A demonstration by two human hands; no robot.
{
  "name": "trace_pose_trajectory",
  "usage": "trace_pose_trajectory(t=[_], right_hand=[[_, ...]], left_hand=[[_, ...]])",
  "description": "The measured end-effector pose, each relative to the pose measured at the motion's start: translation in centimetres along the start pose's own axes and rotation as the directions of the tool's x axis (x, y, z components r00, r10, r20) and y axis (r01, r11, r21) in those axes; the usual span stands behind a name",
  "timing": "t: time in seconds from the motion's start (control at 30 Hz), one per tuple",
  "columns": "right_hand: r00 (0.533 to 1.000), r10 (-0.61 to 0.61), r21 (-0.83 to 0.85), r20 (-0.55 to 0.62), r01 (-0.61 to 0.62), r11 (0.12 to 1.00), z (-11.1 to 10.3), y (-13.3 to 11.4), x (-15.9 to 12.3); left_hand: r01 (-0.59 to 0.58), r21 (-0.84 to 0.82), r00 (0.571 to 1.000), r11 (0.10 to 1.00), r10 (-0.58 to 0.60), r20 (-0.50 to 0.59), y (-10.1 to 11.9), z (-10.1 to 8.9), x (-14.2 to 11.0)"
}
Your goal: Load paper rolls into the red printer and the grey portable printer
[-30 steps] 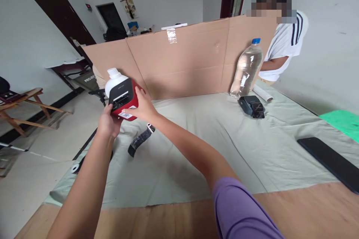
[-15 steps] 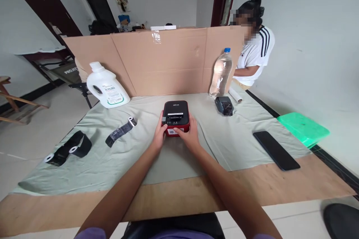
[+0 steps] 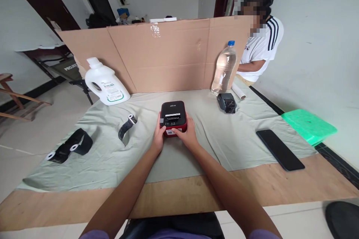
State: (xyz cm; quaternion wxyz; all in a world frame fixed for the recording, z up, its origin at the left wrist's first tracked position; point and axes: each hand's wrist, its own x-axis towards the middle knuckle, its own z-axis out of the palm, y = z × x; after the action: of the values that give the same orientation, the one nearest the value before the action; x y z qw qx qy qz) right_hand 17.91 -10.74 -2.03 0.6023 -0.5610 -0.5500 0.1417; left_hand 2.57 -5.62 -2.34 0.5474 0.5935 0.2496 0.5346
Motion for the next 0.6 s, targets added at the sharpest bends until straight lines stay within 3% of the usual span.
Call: trace_pose_trajectory(t=[0.6], right_hand=[[1.000,0.014,-0.078,0.019,-0.013,0.997,-0.07,-0.06,-0.22]], left_hand=[[0.012,0.054,1.000,0.998,-0.012,0.009,0.61,0.10,0.16]])
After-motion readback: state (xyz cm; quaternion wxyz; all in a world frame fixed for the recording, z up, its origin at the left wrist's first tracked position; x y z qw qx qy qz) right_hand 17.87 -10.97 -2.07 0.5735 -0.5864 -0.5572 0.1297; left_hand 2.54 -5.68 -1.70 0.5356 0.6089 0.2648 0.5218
